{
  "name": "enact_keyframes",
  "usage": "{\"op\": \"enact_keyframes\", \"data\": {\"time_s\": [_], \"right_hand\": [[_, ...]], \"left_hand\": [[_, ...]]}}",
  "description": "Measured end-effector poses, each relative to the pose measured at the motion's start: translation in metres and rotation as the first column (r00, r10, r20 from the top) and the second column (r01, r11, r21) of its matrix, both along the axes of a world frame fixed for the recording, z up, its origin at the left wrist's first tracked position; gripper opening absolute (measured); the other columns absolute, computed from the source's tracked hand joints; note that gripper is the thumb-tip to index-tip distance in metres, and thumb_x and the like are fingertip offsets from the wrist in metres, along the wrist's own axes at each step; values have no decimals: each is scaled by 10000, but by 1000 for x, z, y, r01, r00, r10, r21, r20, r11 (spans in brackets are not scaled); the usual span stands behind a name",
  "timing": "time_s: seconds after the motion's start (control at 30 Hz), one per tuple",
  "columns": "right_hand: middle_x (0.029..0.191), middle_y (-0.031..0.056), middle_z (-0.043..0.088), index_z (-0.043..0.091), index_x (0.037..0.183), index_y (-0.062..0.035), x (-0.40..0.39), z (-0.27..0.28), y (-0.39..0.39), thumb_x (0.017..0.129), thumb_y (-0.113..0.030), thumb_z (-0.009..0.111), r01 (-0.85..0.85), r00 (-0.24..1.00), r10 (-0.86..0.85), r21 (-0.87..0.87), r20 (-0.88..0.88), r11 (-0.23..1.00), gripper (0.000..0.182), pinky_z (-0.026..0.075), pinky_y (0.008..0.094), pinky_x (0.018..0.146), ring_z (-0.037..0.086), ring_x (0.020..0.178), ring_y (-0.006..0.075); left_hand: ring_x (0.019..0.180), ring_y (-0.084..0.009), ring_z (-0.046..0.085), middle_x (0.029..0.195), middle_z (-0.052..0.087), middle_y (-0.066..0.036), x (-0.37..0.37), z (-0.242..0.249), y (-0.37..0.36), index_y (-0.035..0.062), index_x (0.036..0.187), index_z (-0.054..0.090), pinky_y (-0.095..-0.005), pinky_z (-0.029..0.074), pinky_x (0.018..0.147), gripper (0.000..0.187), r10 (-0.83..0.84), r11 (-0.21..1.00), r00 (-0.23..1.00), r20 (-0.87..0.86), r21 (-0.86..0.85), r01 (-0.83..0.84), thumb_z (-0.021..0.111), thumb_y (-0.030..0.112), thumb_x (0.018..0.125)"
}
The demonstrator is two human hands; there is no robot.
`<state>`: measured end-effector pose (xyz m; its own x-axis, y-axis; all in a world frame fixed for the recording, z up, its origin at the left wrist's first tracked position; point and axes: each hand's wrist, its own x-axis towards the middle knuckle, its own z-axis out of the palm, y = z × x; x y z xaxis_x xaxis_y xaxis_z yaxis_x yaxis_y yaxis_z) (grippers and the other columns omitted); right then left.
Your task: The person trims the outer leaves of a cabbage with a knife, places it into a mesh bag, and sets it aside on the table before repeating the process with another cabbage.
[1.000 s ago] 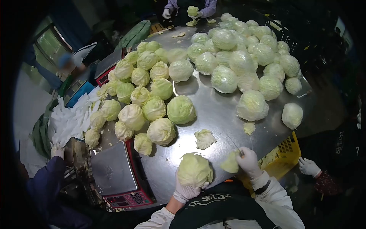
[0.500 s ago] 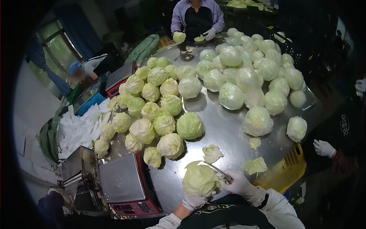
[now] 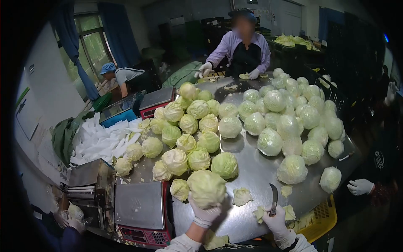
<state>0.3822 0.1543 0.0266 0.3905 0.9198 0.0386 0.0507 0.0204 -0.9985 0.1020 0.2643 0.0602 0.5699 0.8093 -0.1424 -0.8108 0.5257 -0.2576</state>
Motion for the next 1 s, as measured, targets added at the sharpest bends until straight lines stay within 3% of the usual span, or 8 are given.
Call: {"op": "enact_keyframes", "data": {"time_s": [0.13,0.2,0.27,0.4,0.57,0.67,0.93,1.0], "right_hand": [[665,54,630,669,845,-10,-2,29,18,802,-101,776,-90,995,98,-169,35,981,147,466,271,550,596,574,114],[697,82,649,683,886,-9,-7,14,33,833,-173,757,-112,916,184,-212,358,971,188,495,304,610,624,631,172],[941,110,710,694,1020,12,-7,-2,55,837,-186,759,-199,833,319,-294,453,935,277,546,324,737,695,790,188],[1345,150,585,678,1153,-40,-28,-9,78,822,-250,757,-262,737,327,-196,591,945,400,544,430,858,682,1010,359],[1367,81,582,636,1306,-209,-14,-45,57,840,-331,713,-217,625,482,-457,613,863,488,554,424,873,671,1082,338],[1378,62,581,636,1318,-214,13,-62,17,833,-318,708,-171,683,419,-426,598,888,501,555,409,886,669,1093,319],[1415,65,559,629,1342,-165,117,-24,-134,778,-306,720,283,737,122,-468,664,837,589,568,399,884,677,1071,323],[1440,161,513,499,1444,-102,127,-4,-159,757,-308,740,449,675,116,-531,728,718,757,578,452,865,687,1019,382]], "left_hand": [[1297,-372,524,1484,486,-146,-35,35,84,130,1506,426,-430,598,855,1001,213,976,872,-441,143,-166,591,803,784],[1303,-399,514,1473,484,-174,-43,54,120,117,1496,451,-464,595,912,956,325,941,835,-445,244,-236,644,742,799],[1361,-430,452,1532,392,-205,-56,52,156,113,1542,368,-519,549,1010,979,340,940,899,-275,137,-314,688,679,811],[1468,-452,311,1662,131,-200,-34,77,162,136,1616,155,-561,434,1135,1074,459,870,727,-511,91,-485,723,593,827],[1432,-428,392,1625,288,-188,-9,56,149,131,1585,282,-544,460,1094,909,274,961,779,-564,192,-200,697,536,886],[1329,-373,513,1548,405,-177,24,45,130,107,1535,381,-485,513,1008,766,261,941,573,-777,337,27,664,486,932],[1099,-223,639,1399,543,-149,123,-3,97,59,1457,461,-351,546,890,591,414,533,213,-885,426,731,703,230,945],[1238,-308,566,1461,474,-231,153,-8,95,19,1515,383,-428,522,991,905,510,404,151,-847,390,828,862,329,812]]}}
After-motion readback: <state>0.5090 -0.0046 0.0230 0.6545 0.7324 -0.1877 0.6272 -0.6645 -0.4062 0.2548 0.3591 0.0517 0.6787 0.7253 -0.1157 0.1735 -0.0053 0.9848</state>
